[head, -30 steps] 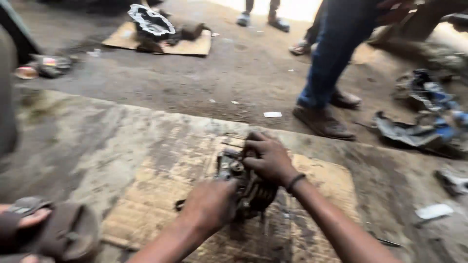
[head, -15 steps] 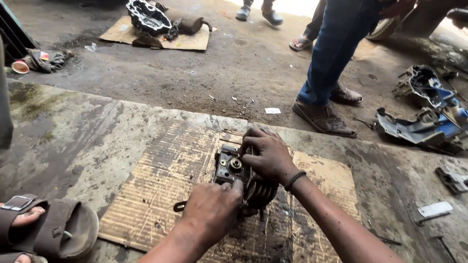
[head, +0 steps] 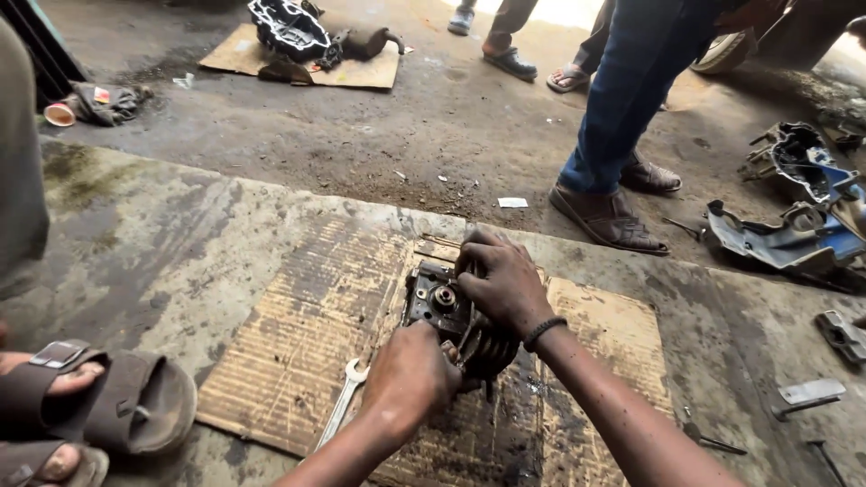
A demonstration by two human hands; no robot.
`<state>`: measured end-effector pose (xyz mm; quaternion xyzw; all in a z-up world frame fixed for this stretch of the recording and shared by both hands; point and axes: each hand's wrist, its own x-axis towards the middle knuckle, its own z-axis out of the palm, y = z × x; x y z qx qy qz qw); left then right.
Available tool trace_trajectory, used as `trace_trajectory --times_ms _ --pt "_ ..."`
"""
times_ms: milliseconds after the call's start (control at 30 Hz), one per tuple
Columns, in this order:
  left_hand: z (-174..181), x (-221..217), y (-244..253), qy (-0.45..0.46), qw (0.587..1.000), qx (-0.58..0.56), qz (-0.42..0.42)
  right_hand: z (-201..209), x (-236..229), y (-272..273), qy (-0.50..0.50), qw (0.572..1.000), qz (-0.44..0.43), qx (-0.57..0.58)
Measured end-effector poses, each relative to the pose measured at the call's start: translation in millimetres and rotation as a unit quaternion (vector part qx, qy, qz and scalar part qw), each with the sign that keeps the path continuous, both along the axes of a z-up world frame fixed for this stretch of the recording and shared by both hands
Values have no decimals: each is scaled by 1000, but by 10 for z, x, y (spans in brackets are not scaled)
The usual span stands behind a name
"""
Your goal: Cleaning and inspecting a small engine cylinder block using manual tools in an auto repair shop.
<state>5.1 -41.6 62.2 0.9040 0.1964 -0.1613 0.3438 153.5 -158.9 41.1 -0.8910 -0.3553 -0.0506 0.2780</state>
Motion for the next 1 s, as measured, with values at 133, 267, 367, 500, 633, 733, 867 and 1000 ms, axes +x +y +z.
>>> trace_trajectory --times_ms 133,267,367,500,633,733,867,1000 --pt "-111 -33 37 -105 993 24 -36 44 -50 28 60 997 -40 2" --pt "-1 -141 64 -161 933 192 -259 -37 -9 5 7 1000 -27 -15" --pt "-332 -230 142 -181 885 216 -370 13 -21 -14 -44 998 -26 -33" --pt "-310 -246 309 -127 862 190 -451 -41 40 66 52 998 -42 13" --pt "-32 -43 220 -182 965 106 -155 -110 1 -2 -6 999 -35 20" --pt "-278 110 280 -414 890 90 -169 -153 123 4 -13 1000 -5 20" --pt "-421 63 323 -485 844 88 -211 -84 61 -81 8 1000 -20 0" --pt "-430 57 363 -474 820 163 -278 15 -13 27 25 999 -23 -17"
